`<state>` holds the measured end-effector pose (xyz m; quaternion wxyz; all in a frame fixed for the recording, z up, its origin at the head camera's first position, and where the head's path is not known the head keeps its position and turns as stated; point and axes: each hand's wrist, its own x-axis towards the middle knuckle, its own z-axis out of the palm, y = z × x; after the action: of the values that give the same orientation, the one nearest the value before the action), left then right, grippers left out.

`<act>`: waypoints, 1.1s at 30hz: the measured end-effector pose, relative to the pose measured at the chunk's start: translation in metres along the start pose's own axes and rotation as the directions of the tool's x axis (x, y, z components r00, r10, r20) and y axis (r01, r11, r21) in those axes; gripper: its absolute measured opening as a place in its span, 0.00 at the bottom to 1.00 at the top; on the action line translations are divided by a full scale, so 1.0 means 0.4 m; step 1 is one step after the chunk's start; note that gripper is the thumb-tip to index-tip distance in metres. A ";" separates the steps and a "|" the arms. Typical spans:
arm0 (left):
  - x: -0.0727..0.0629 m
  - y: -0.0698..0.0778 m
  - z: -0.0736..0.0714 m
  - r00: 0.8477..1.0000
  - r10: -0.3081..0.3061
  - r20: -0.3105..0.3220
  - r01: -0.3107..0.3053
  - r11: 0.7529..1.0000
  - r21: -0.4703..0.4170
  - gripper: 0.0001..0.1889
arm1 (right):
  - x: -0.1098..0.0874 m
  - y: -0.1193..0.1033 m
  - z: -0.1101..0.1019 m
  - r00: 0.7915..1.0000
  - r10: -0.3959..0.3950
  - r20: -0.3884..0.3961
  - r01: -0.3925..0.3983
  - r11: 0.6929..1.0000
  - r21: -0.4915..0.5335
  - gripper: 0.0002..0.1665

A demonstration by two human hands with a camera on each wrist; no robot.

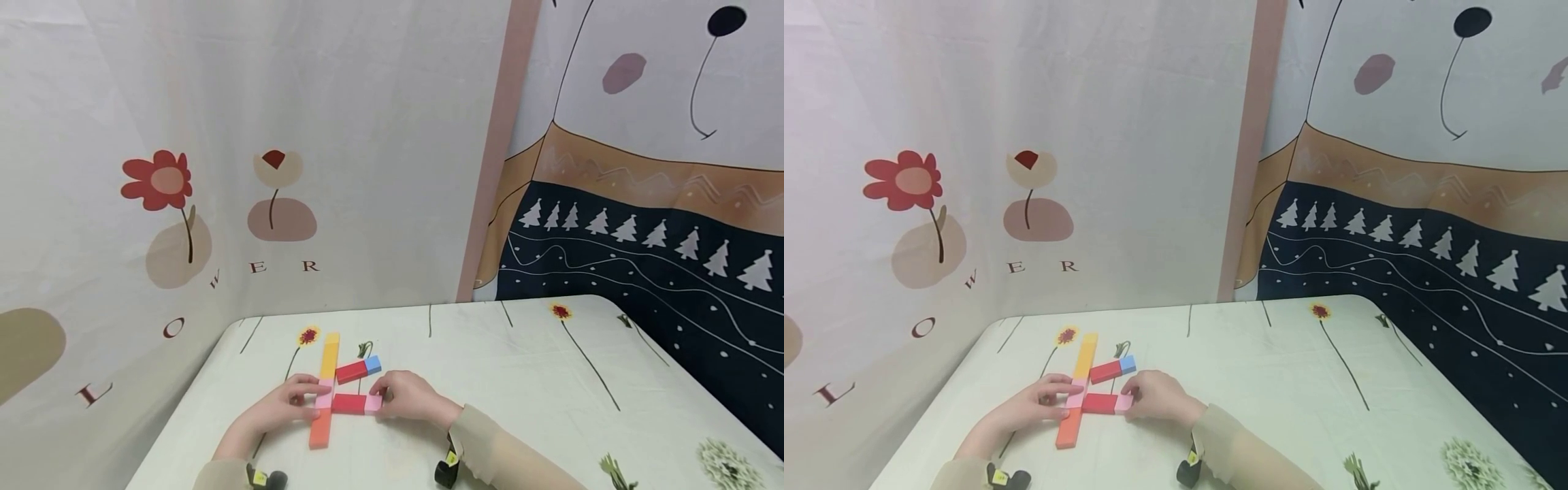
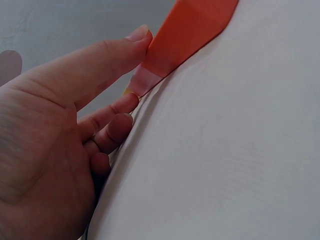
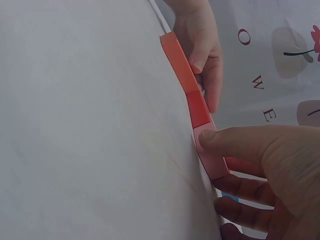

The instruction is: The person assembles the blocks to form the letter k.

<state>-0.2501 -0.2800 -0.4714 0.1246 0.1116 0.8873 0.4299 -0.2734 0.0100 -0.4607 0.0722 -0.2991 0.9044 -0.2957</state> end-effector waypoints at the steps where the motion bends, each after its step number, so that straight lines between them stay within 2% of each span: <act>1: 0.000 -0.001 0.000 1.000 -0.002 -0.001 0.002 1.000 0.001 0.25 | 0.000 0.000 -0.001 1.000 0.001 0.002 -0.001 1.000 0.000 0.19; 8: -0.002 -0.003 0.002 1.000 -0.018 -0.010 0.018 1.000 0.000 0.25 | -0.001 -0.002 0.000 1.000 0.001 0.013 -0.001 1.000 -0.004 0.18; 22: 0.010 0.002 0.005 1.000 -0.006 -0.004 0.006 1.000 0.014 0.25 | -0.008 0.000 -0.005 1.000 0.000 0.002 0.000 1.000 -0.015 0.18; 33: 0.020 0.004 0.007 1.000 -0.004 0.006 0.003 1.000 0.023 0.25 | -0.023 0.015 -0.028 0.999 0.033 0.006 -0.033 0.999 -0.012 0.24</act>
<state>-0.2568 -0.2746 -0.4728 0.1268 0.1128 0.8920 0.4191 -0.2723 0.0249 -0.4554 0.0780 -0.2853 0.9107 -0.2884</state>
